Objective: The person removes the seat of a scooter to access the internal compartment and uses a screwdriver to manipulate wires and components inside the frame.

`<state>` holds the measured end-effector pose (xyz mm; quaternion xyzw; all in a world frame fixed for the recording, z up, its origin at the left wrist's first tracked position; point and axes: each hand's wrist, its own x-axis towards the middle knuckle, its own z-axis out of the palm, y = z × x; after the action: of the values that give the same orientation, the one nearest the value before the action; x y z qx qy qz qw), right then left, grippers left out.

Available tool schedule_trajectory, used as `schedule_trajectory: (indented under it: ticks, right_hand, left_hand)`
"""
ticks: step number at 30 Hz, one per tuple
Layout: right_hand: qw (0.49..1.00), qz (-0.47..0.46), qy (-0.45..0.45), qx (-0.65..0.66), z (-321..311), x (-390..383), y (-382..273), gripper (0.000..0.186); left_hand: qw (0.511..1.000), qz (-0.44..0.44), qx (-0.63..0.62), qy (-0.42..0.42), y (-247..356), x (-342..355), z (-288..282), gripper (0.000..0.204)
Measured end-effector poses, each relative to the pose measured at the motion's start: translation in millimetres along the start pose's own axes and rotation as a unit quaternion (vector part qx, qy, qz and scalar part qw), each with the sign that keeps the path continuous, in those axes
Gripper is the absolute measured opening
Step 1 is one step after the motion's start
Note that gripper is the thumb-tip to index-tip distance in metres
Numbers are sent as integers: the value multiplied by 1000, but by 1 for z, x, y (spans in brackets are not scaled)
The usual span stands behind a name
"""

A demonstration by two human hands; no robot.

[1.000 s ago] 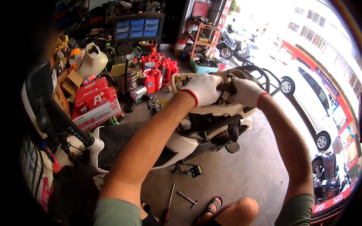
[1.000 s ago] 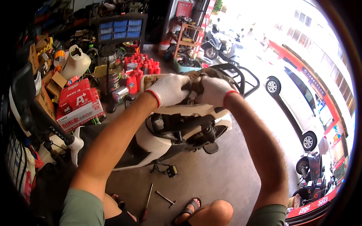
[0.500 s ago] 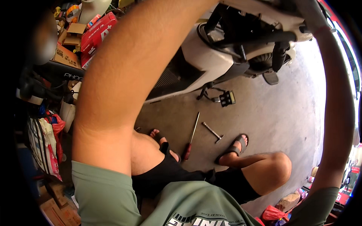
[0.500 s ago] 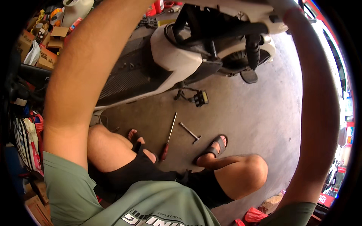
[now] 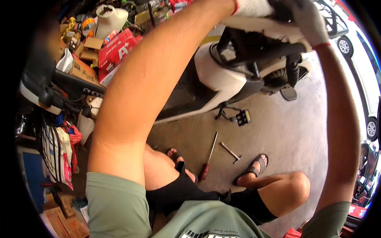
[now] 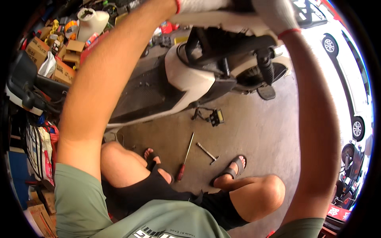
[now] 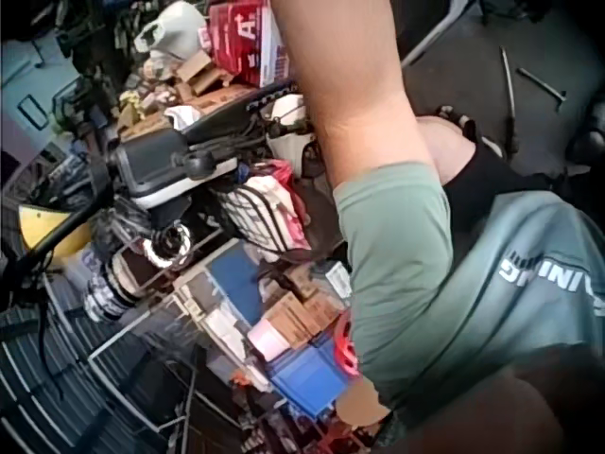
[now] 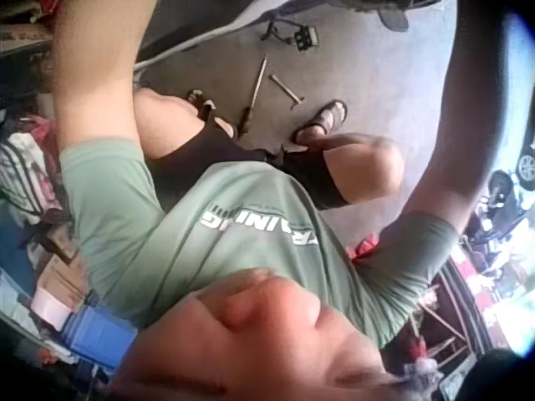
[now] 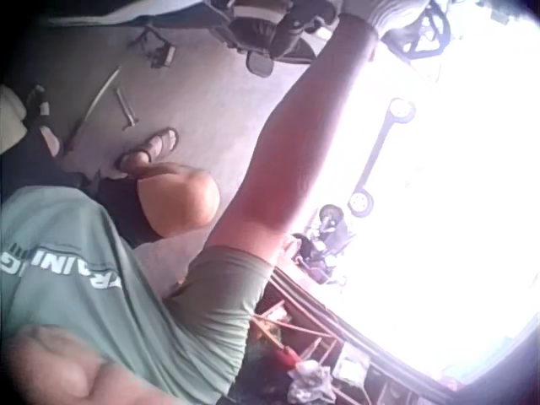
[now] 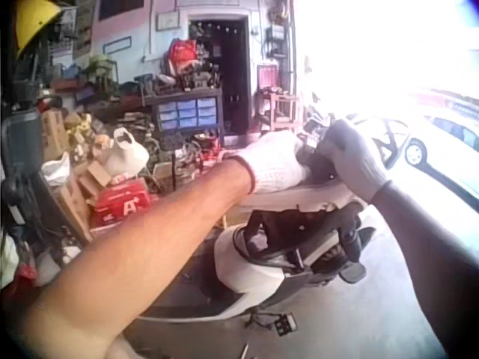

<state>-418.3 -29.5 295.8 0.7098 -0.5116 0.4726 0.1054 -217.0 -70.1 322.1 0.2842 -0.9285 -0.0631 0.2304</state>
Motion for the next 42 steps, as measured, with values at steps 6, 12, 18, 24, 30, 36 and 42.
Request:
schedule_trajectory:
  ticks: [6, 12, 18, 24, 30, 36, 42]
  right_hand:
    - [996, 6, -1, -88, 7, 1, 7, 24]
    - [992, -22, 28, -119, 3, 2, 26, 21]
    - [983, 0, 13, -183, 8, 3, 25, 22]
    - [983, -23, -8, -184, 6, 4, 32, 24]
    - [985, -65, -9, -159, -3, 12, 50, 27]
    - [974, -50, -33, -219, 0, 3, 29, 30]
    - [894, -238, -42, -376, -7, 13, 51, 31]
  left_hand:
    - [965, 23, -232, 121, -22, 1, -9, 16]
    - [850, -45, -232, 470, -47, -64, -25, 13]
    - [817, -248, -239, 463, -28, -126, 86, 12]
    - [920, -146, -116, 346, -20, -98, 146, 24]
    - [967, -160, -4, 198, -29, -45, 149, 24]
    - [965, -211, -69, 142, -60, -29, 155, 27]
    - [969, -96, -130, 186, -105, -9, 168, 26]
